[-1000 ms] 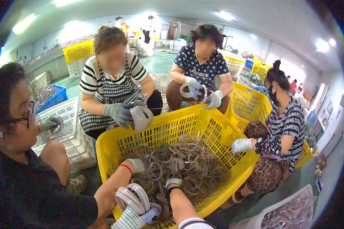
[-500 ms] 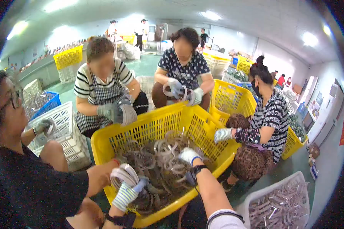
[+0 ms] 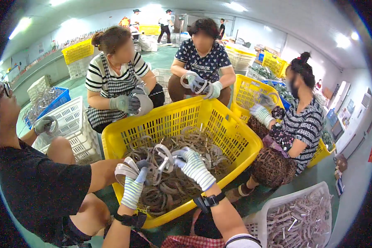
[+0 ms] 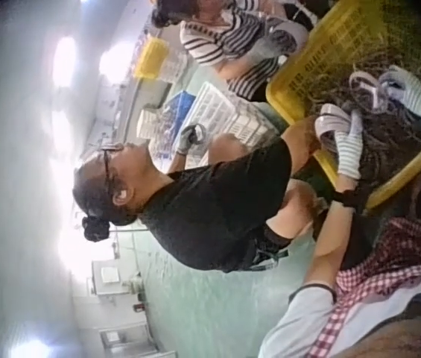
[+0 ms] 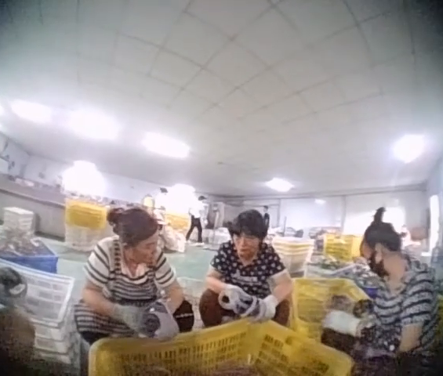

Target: Sort white and gray plastic rings from a large yellow basket into separate white plastic bins.

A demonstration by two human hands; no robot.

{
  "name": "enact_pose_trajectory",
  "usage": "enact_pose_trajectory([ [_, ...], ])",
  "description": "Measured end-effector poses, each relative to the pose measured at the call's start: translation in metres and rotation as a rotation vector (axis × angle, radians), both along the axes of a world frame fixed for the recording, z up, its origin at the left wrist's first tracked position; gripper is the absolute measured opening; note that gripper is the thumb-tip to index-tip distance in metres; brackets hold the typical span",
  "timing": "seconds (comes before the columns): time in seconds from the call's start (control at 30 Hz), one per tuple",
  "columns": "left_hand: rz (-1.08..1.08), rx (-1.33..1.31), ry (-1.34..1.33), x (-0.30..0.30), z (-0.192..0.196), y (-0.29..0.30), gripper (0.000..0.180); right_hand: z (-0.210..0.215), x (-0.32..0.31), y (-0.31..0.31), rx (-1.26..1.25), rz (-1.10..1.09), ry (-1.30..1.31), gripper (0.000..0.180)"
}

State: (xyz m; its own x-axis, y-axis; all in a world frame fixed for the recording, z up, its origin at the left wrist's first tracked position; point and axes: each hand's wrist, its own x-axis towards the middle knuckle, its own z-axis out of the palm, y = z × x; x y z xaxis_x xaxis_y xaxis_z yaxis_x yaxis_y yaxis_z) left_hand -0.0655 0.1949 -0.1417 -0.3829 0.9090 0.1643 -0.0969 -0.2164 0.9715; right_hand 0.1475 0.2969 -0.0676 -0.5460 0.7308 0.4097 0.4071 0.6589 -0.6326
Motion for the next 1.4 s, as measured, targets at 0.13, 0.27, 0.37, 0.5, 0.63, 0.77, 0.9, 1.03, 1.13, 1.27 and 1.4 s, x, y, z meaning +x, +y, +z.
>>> enact_pose_trajectory([
  [0.13,-0.013,0.019,-0.188,0.000,0.006,-0.001,0.070,0.000,-0.002,-0.009,0.202,0.146,-0.068,0.022],
  [0.27,0.013,-0.133,0.191,-0.012,0.003,0.006,0.082,0.006,-0.014,-0.021,0.139,0.243,-0.025,0.023],
  [0.37,0.120,-0.294,0.758,-0.022,-0.012,0.011,0.063,0.005,-0.013,-0.019,0.260,0.208,-0.018,0.022],
  [0.5,0.131,-0.026,0.435,-0.008,0.018,0.001,0.020,0.005,-0.011,-0.015,0.354,-0.095,-0.188,0.021],
  [0.63,-0.064,-0.001,0.283,-0.005,0.033,-0.014,0.014,0.004,-0.002,-0.007,0.324,-0.310,-0.170,0.023],
  [0.77,-0.197,-0.236,-0.068,0.003,0.077,-0.031,0.020,0.006,0.004,-0.008,0.419,-0.438,-0.070,0.024],
  [0.9,-0.187,-0.019,-0.522,0.011,0.067,-0.032,0.019,0.016,-0.001,-0.019,0.285,-0.504,0.228,0.017],
  [1.03,-0.081,0.085,-0.827,0.007,0.049,-0.024,0.019,0.012,0.003,-0.015,0.349,-0.488,0.420,0.013],
  [1.13,-0.136,-0.015,-0.769,-0.004,0.038,-0.023,0.033,0.022,-0.001,-0.022,0.335,-0.337,0.425,0.012],
  [1.27,-0.076,0.088,-0.642,0.014,0.063,-0.024,0.035,0.019,-0.011,-0.035,0.022,0.265,0.363,0.015],
  [1.4,-0.073,0.069,-0.726,0.002,0.054,-0.029,0.029,0.018,-0.024,-0.051,-0.160,0.453,0.276,0.013],
])
